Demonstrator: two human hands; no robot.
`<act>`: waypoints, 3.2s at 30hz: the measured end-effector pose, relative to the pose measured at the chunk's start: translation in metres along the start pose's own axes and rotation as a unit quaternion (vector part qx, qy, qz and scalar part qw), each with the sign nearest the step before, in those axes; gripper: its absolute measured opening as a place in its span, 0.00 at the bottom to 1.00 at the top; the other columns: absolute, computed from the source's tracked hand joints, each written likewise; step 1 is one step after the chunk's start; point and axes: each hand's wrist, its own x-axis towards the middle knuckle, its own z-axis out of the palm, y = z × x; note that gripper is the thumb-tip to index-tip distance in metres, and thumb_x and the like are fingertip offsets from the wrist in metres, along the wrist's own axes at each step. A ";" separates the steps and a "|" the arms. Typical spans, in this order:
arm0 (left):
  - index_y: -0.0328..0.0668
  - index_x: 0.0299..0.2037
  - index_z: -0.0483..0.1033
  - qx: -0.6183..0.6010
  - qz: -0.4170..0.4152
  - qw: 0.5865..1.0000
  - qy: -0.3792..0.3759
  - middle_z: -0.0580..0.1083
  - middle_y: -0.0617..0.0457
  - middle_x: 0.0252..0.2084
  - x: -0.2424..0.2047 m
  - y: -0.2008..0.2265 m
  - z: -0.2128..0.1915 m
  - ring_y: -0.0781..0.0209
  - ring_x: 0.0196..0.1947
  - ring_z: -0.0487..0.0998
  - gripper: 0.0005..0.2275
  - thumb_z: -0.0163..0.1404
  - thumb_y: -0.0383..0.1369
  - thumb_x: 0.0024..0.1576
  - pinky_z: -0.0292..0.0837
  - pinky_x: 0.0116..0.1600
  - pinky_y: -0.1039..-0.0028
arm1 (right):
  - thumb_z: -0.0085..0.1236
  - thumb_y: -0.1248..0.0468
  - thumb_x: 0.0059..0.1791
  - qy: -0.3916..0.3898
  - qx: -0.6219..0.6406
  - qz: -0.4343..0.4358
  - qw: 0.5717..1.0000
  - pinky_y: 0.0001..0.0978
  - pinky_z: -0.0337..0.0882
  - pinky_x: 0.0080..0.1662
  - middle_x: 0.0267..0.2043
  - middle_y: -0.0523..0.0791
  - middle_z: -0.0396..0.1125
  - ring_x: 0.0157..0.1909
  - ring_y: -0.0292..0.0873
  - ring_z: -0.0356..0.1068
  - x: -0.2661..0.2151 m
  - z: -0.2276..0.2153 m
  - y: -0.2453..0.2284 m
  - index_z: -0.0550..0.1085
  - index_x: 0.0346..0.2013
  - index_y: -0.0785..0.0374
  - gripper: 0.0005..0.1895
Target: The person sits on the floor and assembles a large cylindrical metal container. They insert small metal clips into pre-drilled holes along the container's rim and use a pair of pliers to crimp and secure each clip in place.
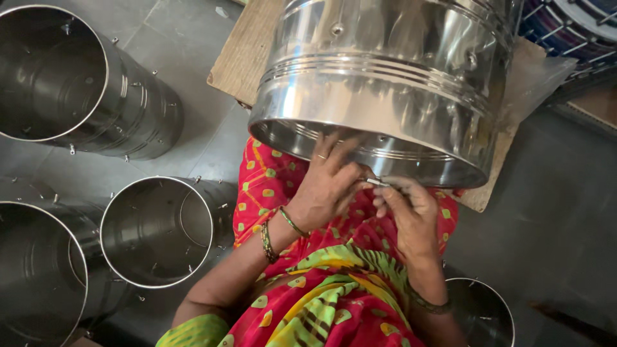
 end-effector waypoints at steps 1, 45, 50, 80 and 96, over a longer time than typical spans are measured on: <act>0.47 0.46 0.75 0.014 -0.003 1.000 -0.008 0.64 0.38 0.66 0.001 0.000 0.000 0.30 0.71 0.55 0.10 0.58 0.32 0.56 0.46 0.74 0.38 | 0.55 0.73 0.54 0.003 -0.032 -0.012 0.999 0.30 0.75 0.41 0.43 0.50 0.73 0.41 0.40 0.73 0.001 0.000 0.000 0.73 0.51 0.74 0.11; 0.45 0.47 0.75 -0.045 0.004 0.999 0.026 0.66 0.36 0.57 -0.019 -0.001 0.000 0.28 0.63 0.62 0.10 0.57 0.32 0.56 0.60 0.66 0.45 | 0.52 0.67 0.55 -0.010 -0.103 0.027 0.994 0.29 0.73 0.35 0.39 0.50 0.73 0.35 0.39 0.71 0.004 -0.009 0.031 0.74 0.50 0.72 0.12; 0.46 0.48 0.76 -0.047 -0.018 0.999 -0.007 0.67 0.40 0.53 -0.016 0.000 0.000 0.32 0.59 0.65 0.10 0.58 0.32 0.57 0.63 0.63 0.47 | 0.49 0.65 0.57 0.010 -0.043 0.043 0.998 0.29 0.73 0.34 0.38 0.49 0.74 0.35 0.38 0.72 0.001 -0.012 0.028 0.75 0.51 0.70 0.13; 0.44 0.47 0.78 -0.050 -0.019 0.999 -0.002 0.70 0.40 0.53 0.001 0.002 0.006 0.37 0.58 0.67 0.08 0.57 0.33 0.59 0.59 0.64 0.49 | 0.49 0.69 0.57 0.021 0.124 -0.043 0.991 0.33 0.75 0.38 0.41 0.49 0.72 0.39 0.42 0.73 0.000 -0.014 0.020 0.73 0.48 0.68 0.08; 0.43 0.47 0.78 -0.059 -0.007 0.998 0.001 0.72 0.43 0.50 0.008 0.013 0.012 0.39 0.54 0.70 0.09 0.58 0.32 0.59 0.60 0.61 0.50 | 0.53 0.73 0.56 0.006 0.084 -0.141 0.987 0.33 0.74 0.43 0.45 0.49 0.72 0.42 0.41 0.72 0.001 -0.014 0.017 0.73 0.50 0.68 0.08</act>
